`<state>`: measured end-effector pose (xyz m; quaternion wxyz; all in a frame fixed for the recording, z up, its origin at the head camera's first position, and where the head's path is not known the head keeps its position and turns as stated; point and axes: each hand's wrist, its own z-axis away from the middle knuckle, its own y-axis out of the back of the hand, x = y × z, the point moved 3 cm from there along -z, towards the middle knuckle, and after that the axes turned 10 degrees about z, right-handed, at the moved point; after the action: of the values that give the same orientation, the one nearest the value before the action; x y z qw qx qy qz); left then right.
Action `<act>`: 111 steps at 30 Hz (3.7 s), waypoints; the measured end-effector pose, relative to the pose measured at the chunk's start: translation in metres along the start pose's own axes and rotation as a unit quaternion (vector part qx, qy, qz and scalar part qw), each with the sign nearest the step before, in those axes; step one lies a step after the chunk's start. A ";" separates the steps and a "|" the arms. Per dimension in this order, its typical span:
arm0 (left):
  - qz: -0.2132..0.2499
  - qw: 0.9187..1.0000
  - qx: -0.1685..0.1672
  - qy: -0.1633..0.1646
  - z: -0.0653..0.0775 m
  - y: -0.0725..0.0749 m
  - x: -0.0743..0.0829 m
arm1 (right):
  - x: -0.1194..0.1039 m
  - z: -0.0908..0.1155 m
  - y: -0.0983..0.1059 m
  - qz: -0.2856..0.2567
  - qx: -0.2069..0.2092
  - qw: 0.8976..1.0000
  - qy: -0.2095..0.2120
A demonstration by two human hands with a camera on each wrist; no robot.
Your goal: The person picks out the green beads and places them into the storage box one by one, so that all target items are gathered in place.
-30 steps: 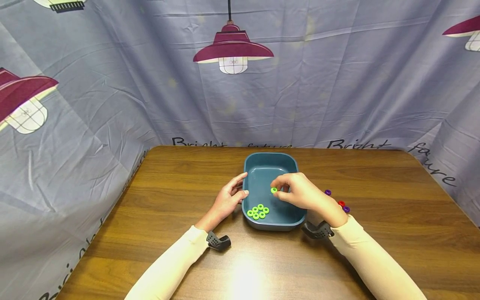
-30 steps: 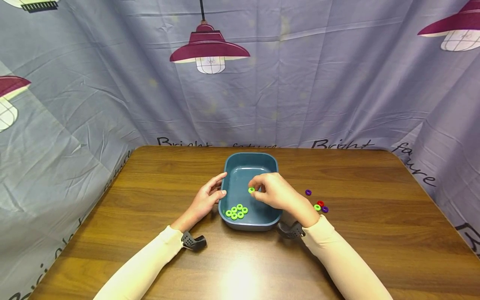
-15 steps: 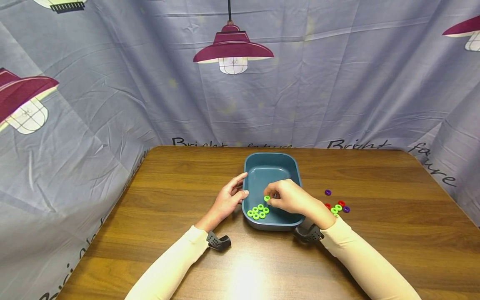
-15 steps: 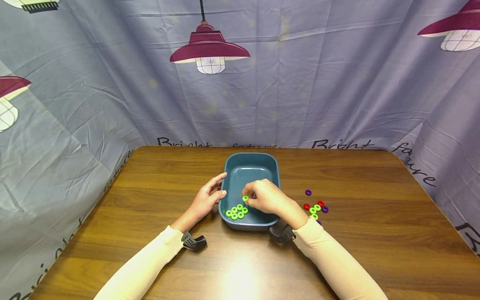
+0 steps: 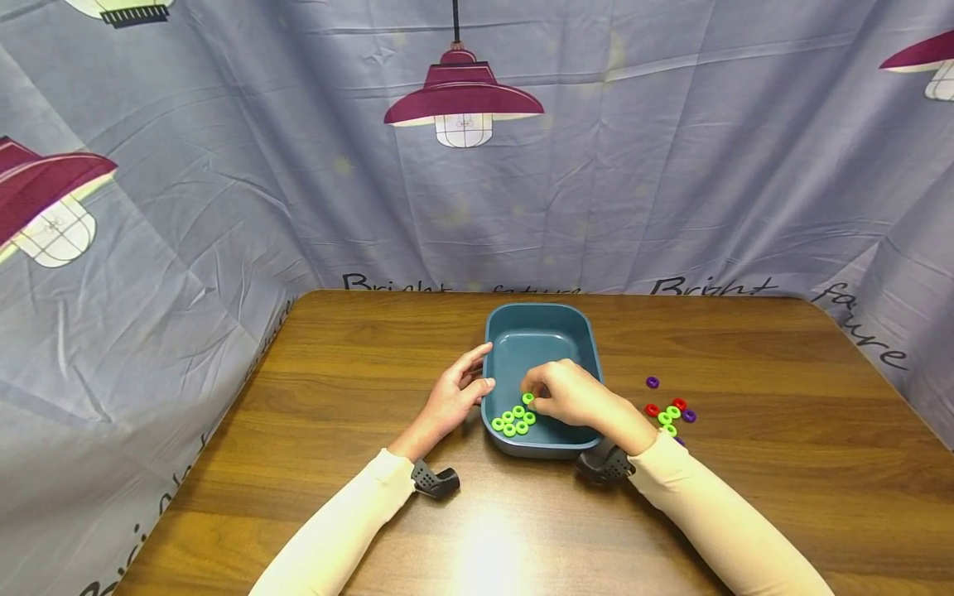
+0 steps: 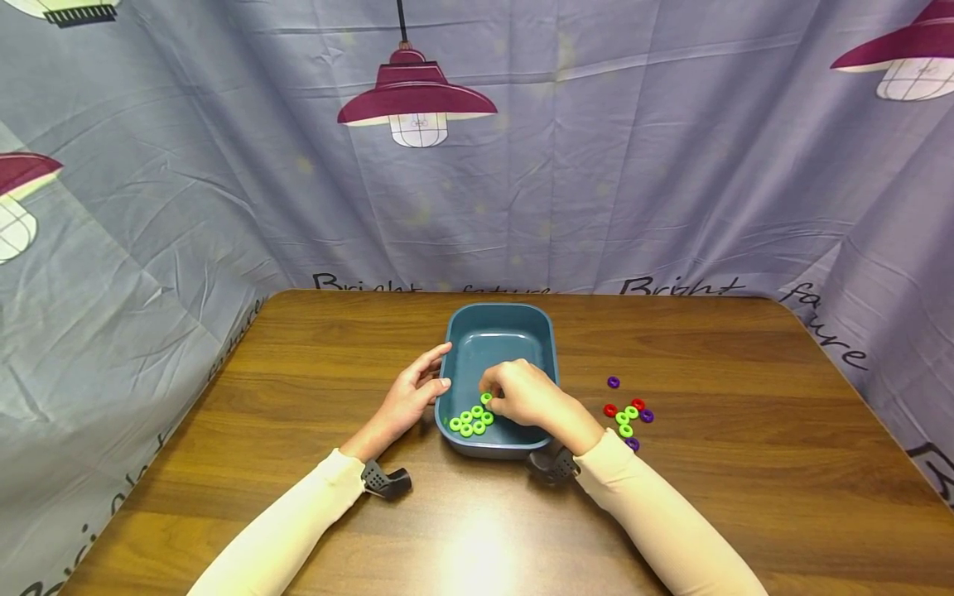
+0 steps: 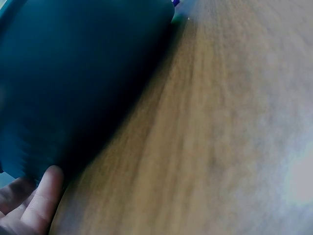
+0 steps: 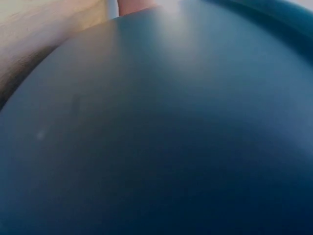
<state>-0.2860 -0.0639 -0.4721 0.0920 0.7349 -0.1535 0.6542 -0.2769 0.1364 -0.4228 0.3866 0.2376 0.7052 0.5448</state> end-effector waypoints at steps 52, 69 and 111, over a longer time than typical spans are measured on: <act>0.002 1.000 -0.007 -0.002 0.001 0.000 0.003 | 0.003 0.012 0.026 -0.003 0.100 0.994 0.051; 0.000 1.000 -0.004 0.006 -0.001 0.001 0.000 | 0.075 0.102 0.057 0.017 0.193 0.979 -0.068; -0.016 1.000 0.003 0.010 -0.002 0.000 -0.001 | 0.119 0.161 0.022 0.101 0.173 0.973 -0.111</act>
<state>-0.2876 -0.0629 -0.4731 0.1022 0.7309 -0.1386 0.6604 -0.2192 0.3266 -0.4529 0.3589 0.4298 0.7135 0.4212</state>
